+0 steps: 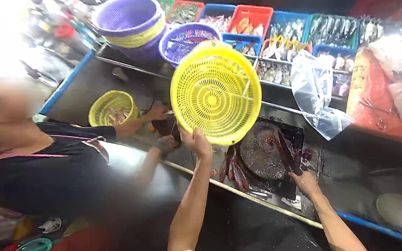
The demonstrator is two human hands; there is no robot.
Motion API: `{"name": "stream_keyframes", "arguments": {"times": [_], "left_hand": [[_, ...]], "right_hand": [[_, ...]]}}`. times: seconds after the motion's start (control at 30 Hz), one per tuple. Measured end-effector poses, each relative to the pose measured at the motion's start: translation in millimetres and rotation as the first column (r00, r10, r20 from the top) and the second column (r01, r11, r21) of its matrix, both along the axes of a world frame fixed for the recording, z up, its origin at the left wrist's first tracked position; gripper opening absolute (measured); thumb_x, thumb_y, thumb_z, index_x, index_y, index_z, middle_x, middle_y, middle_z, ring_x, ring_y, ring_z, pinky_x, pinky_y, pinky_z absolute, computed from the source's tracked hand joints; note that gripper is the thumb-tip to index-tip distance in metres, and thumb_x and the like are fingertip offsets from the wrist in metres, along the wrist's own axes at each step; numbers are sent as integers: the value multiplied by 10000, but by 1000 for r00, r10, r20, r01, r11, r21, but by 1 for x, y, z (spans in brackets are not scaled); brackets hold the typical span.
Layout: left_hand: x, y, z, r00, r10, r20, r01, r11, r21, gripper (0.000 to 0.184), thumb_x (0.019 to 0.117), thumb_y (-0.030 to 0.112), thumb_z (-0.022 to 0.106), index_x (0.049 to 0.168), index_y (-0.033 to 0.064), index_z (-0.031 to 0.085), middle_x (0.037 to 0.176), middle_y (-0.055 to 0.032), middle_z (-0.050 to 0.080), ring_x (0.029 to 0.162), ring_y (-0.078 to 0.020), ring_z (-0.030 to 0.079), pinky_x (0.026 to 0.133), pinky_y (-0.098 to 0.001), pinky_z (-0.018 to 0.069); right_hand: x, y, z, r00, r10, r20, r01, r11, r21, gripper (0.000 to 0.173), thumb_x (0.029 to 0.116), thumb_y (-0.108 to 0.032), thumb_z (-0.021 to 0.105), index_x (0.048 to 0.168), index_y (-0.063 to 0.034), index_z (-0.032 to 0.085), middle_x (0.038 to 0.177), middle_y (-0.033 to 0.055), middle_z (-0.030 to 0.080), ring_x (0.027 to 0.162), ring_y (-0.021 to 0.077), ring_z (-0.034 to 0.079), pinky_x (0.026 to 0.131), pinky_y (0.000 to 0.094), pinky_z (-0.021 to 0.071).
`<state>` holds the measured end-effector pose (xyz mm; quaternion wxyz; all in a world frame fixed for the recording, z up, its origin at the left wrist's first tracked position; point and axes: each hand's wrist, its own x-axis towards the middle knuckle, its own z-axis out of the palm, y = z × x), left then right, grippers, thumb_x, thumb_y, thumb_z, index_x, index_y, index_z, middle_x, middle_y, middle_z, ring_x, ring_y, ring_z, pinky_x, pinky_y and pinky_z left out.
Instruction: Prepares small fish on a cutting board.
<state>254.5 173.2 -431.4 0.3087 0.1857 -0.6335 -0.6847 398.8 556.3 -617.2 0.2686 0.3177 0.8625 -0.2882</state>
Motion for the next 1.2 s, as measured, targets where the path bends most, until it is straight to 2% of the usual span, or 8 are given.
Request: {"name": "stream_keyframes", "arguments": {"times": [0.1, 0.23, 0.4, 0.53, 0.6, 0.67, 0.97, 1.2], "left_hand": [[-106, 4, 43, 994, 9, -105, 28, 936, 350, 708, 914, -107, 467, 1564, 78, 260, 1417, -196, 521, 1206, -283, 615, 947, -498, 577], [-233, -16, 69, 999, 44, 16, -47, 943, 328, 578, 1041, 146, 487, 1580, 101, 282, 1449, -191, 514, 1278, -280, 569, 988, -509, 545], [-181, -16, 29, 933, -320, 162, 317, 947, 48, 527, 1060, 313, 480, 1533, 96, 397, 1455, -165, 519, 1266, -319, 572, 937, -549, 553], [-32, -15, -111, 398, -388, 831, 852, 493, -178, 372, 1065, 317, 511, 1223, 9, 646, 996, -187, 712, 809, -295, 711, 747, -521, 605], [25, -13, -189, -1, -145, 989, 953, 299, 45, 459, 984, 355, 645, 1270, -5, 642, 1155, -269, 680, 1034, -425, 680, 917, -640, 532], [66, -7, -231, -124, 53, 991, 951, 291, 103, 595, 888, 352, 735, 1319, -38, 608, 1297, -313, 613, 1230, -481, 585, 1026, -689, 448], [99, 5, -247, 81, 175, 981, 864, 478, -157, 747, 859, 429, 733, 1438, 9, 518, 1353, -304, 581, 1288, -477, 540, 1024, -681, 440], [87, -3, -223, 314, -240, 919, 519, 854, 46, 486, 1084, 287, 498, 1470, 13, 388, 1055, -189, 667, 768, -248, 716, 688, -429, 625]], "right_hand": [[0, -2, -1, 1000, -4, 3, 4, 1000, 16, 605, 910, -577, 684, 1036, 15, 702, 943, 256, 699, 849, 416, 697, 788, 655, 540], [8, -9, 1, 999, -52, -3, 52, 998, 18, 604, 902, -569, 698, 1059, 14, 696, 948, 252, 701, 864, 415, 698, 800, 650, 543], [13, -19, 20, 998, -12, -65, 10, 999, -33, 653, 882, -670, 653, 1070, -48, 721, 993, 215, 712, 974, 399, 689, 878, 663, 521], [-4, -43, 24, 972, 220, -84, -235, 928, -289, 627, 867, -718, 627, 975, -111, 737, 889, 114, 711, 863, 283, 695, 825, 577, 552], [-25, -52, 18, 948, 318, -5, -297, 878, -375, 656, 864, -724, 629, 1020, -95, 731, 912, 124, 710, 853, 284, 696, 821, 568, 564], [-46, -41, 0, 945, 320, 71, -259, 861, -437, 664, 872, -698, 657, 1055, -62, 710, 829, 126, 694, 683, 250, 673, 684, 498, 582], [-33, 45, -21, 996, 22, -88, -37, 983, -180, 616, 873, -688, 659, 1008, -89, 710, 813, 167, 692, 704, 345, 686, 657, 606, 565], [-4, 52, -18, 989, 80, 127, -12, 883, -468, 607, 866, -649, 701, 1057, -73, 691, 688, 69, 616, 530, 173, 570, 541, 390, 526]]}}
